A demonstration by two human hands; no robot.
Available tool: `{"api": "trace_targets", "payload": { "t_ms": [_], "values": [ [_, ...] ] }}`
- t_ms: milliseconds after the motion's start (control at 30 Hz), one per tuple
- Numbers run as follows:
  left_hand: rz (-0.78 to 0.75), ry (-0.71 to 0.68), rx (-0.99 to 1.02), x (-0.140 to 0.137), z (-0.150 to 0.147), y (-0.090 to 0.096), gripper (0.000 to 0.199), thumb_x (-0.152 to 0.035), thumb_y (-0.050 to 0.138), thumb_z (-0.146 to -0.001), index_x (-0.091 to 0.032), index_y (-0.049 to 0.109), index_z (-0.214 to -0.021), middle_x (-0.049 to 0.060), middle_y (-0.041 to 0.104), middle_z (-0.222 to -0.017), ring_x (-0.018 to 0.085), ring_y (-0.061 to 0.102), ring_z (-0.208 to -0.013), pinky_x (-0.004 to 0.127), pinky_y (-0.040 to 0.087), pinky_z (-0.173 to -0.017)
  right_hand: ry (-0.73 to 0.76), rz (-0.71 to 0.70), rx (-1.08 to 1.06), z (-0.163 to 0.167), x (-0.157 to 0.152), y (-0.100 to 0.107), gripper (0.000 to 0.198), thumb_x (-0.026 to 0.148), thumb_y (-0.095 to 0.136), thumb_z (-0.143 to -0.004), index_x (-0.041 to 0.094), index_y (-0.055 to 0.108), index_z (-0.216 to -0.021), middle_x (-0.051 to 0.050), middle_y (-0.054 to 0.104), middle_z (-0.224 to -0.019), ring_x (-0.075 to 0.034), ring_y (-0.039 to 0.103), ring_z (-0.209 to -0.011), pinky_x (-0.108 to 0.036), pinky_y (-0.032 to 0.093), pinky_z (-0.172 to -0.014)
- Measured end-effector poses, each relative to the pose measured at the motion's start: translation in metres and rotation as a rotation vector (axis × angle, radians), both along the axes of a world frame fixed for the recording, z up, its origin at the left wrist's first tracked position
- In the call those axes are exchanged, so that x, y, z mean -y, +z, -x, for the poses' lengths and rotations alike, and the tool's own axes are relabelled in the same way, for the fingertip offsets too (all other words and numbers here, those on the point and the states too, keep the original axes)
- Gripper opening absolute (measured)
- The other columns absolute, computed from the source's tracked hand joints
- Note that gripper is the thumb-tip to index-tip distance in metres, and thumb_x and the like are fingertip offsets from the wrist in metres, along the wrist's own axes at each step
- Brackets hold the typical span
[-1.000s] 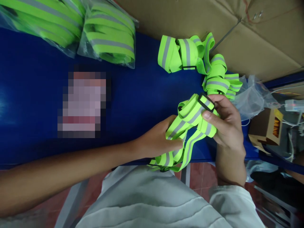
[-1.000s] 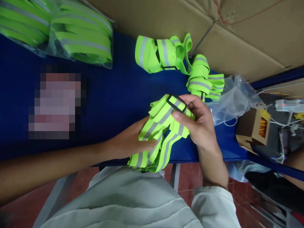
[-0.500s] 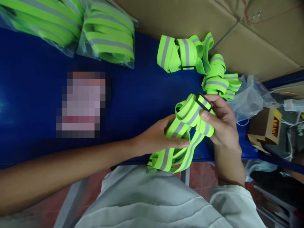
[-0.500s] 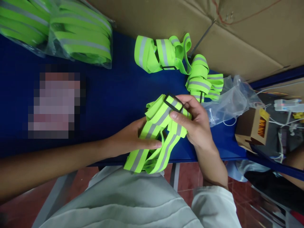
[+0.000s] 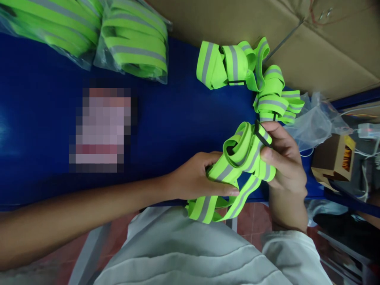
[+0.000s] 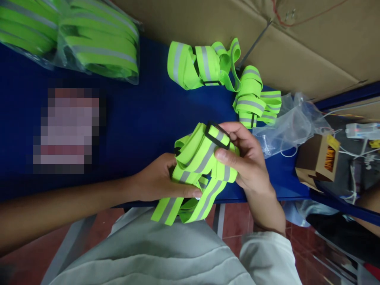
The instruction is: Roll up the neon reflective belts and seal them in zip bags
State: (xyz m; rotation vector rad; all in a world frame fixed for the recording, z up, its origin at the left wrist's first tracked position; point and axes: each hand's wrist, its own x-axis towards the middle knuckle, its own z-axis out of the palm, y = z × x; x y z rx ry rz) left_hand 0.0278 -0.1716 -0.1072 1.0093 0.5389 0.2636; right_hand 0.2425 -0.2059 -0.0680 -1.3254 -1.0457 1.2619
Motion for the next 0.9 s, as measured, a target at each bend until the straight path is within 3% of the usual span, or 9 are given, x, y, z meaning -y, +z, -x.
{"api": "trace_targets", "payload": {
  "t_ms": [200, 433, 600, 700, 900],
  "values": [
    [0.139, 0.016, 0.001, 0.0019, -0.0027, -0.0002, 0.052, -0.030, 0.092, -0.069, -0.021, 0.063, -0.111, -0.001, 0.071, -0.096, 0.017, 0.067, -0.085, 0.028, 0.058, -0.073, -0.070, -0.038, 0.029, -0.0032, -0.0003, 0.0035, 0.033, 0.042, 0.088, -0.076, 0.038, 0.078, -0.108, 0.000, 0.070, -0.094, -0.020, 0.066, -0.074, -0.034, 0.057, -0.061],
    [0.357, -0.139, 0.095, 0.0025, -0.0010, -0.0010, 0.058, -0.034, 0.095, -0.067, -0.022, 0.063, -0.114, 0.001, 0.074, -0.092, 0.018, 0.070, -0.079, 0.030, 0.059, -0.070, -0.113, -0.057, 0.047, -0.0019, -0.0022, 0.0044, 0.035, 0.043, 0.090, -0.075, 0.037, 0.078, -0.107, -0.001, 0.070, -0.095, -0.021, 0.066, -0.077, -0.035, 0.059, -0.065],
    [0.338, -0.363, 0.179, -0.0035, 0.0000, 0.0042, 0.033, -0.027, 0.089, -0.075, -0.016, 0.068, -0.099, 0.002, 0.072, -0.089, 0.015, 0.068, -0.079, 0.025, 0.057, -0.070, -0.097, -0.048, 0.020, -0.0008, -0.0029, 0.0035, 0.034, 0.039, 0.091, -0.076, 0.038, 0.079, -0.108, 0.000, 0.072, -0.098, -0.019, 0.067, -0.078, -0.034, 0.058, -0.064],
    [0.343, -0.340, 0.169, -0.0039, 0.0010, 0.0062, 0.021, -0.018, 0.082, -0.078, -0.015, 0.069, -0.095, 0.000, 0.071, -0.087, 0.014, 0.068, -0.077, 0.023, 0.056, -0.068, -0.085, -0.048, 0.014, 0.0000, -0.0034, 0.0027, 0.032, 0.038, 0.090, -0.077, 0.038, 0.079, -0.107, 0.000, 0.072, -0.098, -0.019, 0.067, -0.076, -0.033, 0.057, -0.063],
    [0.354, -0.275, 0.153, 0.0054, -0.0004, 0.0030, 0.019, -0.019, 0.083, -0.075, -0.014, 0.072, -0.090, 0.001, 0.075, -0.081, 0.016, 0.069, -0.072, 0.027, 0.058, -0.067, -0.083, -0.040, 0.034, 0.0008, -0.0032, 0.0019, 0.032, 0.040, 0.089, -0.076, 0.038, 0.079, -0.106, 0.000, 0.071, -0.096, -0.019, 0.066, -0.074, -0.033, 0.057, -0.061]
  ]
}}
